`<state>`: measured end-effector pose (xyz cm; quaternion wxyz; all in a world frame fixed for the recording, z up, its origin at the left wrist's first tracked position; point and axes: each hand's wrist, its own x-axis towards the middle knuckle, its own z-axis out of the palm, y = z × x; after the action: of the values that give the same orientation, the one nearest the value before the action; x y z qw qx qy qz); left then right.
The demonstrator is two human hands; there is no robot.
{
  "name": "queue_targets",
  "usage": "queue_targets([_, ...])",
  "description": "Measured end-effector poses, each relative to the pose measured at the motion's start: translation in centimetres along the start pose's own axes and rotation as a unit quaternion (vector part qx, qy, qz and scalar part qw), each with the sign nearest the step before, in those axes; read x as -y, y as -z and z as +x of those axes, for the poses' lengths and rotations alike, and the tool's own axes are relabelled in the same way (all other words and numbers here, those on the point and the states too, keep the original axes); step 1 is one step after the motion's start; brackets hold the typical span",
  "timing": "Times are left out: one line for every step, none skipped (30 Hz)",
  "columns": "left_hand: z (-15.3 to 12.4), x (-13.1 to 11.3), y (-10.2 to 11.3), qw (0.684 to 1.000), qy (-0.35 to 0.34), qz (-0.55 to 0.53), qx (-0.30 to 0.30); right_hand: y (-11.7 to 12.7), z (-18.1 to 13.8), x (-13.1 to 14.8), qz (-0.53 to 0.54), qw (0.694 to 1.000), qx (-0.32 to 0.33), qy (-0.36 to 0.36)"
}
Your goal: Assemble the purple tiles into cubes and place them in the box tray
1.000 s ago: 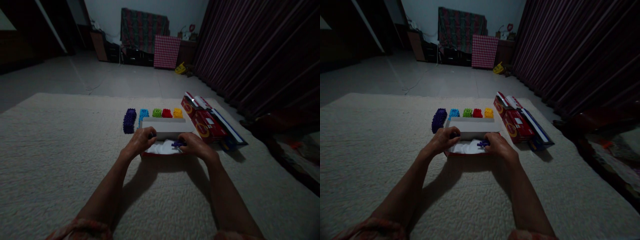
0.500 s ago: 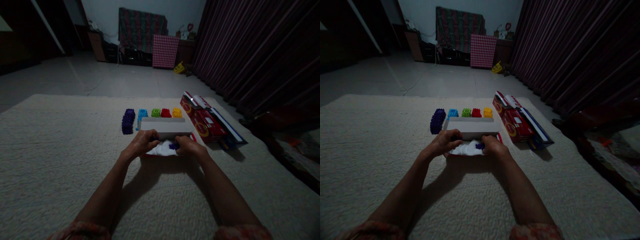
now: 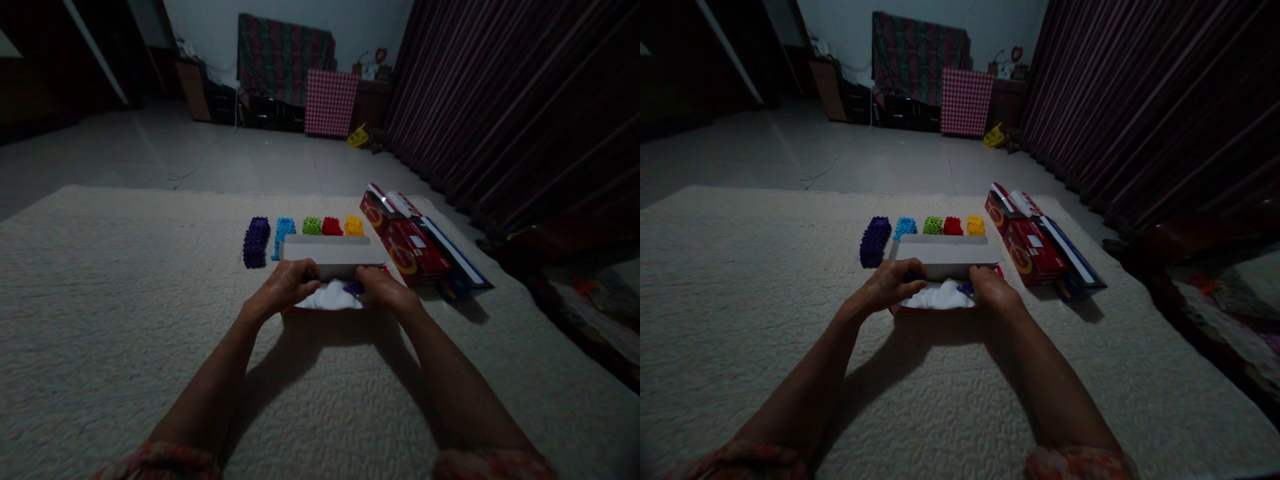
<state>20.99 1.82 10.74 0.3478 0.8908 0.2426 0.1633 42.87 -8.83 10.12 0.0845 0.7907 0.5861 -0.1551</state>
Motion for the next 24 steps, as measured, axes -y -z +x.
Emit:
queue_targets([0.0,0.0,-0.1,1.0,-0.002,-0.001,0.007,0.1,0.0,0.1,-0.004,1.0,0.004,0.0])
queue_targets([0.0,-0.1,-0.3,1.0,-0.004,-0.002,0.014,0.1,0.1,0.1,-0.007,1.0,0.006,0.001])
queue_targets([0.0,-0.1,-0.4,1.0,-0.007,-0.003,0.02,0.2,0.1,0.1,-0.008,1.0,0.008,0.003])
queue_targets([0.0,0.0,-0.5,1.0,-0.012,-0.004,0.025,0.3,0.1,0.0,-0.008,1.0,0.008,0.005])
queue_targets([0.0,0.0,-0.5,0.999,-0.017,-0.006,0.028,0.4,0.0,-0.1,-0.007,1.0,0.006,0.008])
queue_targets([0.0,0.1,-0.6,0.999,-0.022,-0.009,0.027,0.5,0.0,-0.1,-0.007,1.0,0.004,0.009])
queue_targets([0.0,0.2,-0.6,0.999,-0.027,-0.012,0.025,0.6,-0.1,-0.2,-0.007,1.0,0.001,0.009])
queue_targets([0.0,0.3,-0.6,0.999,-0.032,-0.014,0.024,0.7,-0.2,-0.2,-0.009,1.0,-0.003,0.008])
queue_targets([0.0,0.4,-0.6,0.999,-0.036,-0.015,0.022,0.8,-0.2,-0.2,-0.012,1.0,-0.006,0.007])
queue_targets([0.0,0.5,-0.5,0.999,-0.039,-0.016,0.019,0.9,-0.3,-0.2,-0.016,1.0,-0.007,0.006])
queue_targets([0.0,0.6,-0.5,0.999,-0.041,-0.016,0.018,1.0,-0.4,-0.1,-0.022,1.0,-0.007,0.005])
queue_targets([0.0,0.7,-0.5,0.999,-0.044,-0.015,0.017,1.0,-0.5,0.0,-0.029,1.0,-0.006,0.002])
queue_targets([0.0,0.7,-0.5,0.999,-0.047,-0.015,0.017,1.1,-0.5,0.1,-0.034,0.999,-0.007,0.001])
queue_targets([0.0,0.8,-0.5,0.999,-0.049,-0.014,0.017,1.2,-0.6,0.1,-0.036,0.999,-0.004,0.001])
queue_targets([0.1,0.8,-0.4,0.998,-0.051,-0.012,0.017,1.3,-0.7,0.1,-0.032,0.999,0.0,0.002])
queue_targets([0.1,0.9,-0.3,0.998,-0.053,-0.01,0.015,1.5,-0.8,-0.1,-0.023,1.0,0.005,0.004])
queue_targets([0.1,1.0,-0.2,0.999,-0.052,-0.007,0.009,1.7,-0.9,-0.2,-0.012,1.0,0.008,0.008])
queue_targets([0.1,1.1,-0.1,0.999,-0.049,-0.006,0.001,2.0,-1.0,-0.4,0.001,1.0,0.008,0.011])
queue_targets([0.1,1.3,0.1,0.999,-0.044,-0.007,-0.009,2.2,-1.1,-0.5,0.013,1.0,0.003,0.013])
queue_targets([0.1,1.5,0.3,0.999,-0.037,-0.011,-0.019,2.4,-1.1,-0.7,0.024,1.0,-0.008,0.014])
queue_targets([0.1,1.7,0.4,0.999,-0.029,-0.02,-0.027,2.5,-1.2,-0.7,0.034,0.999,-0.02,0.017])
queue_targets([0.1,1.9,0.6,0.999,-0.02,-0.032,-0.032,2.5,-1.1,-0.8,0.043,0.998,-0.029,0.021])
queue_targets([0.1,2.1,0.7,0.998,-0.014,-0.045,-0.034,2.3,-1.0,-0.7,0.051,0.998,-0.033,0.025])
queue_targets([0.2,2.3,0.9,0.998,-0.008,-0.056,-0.036,2.0,-0.8,-0.7,0.056,0.997,-0.034,0.029])
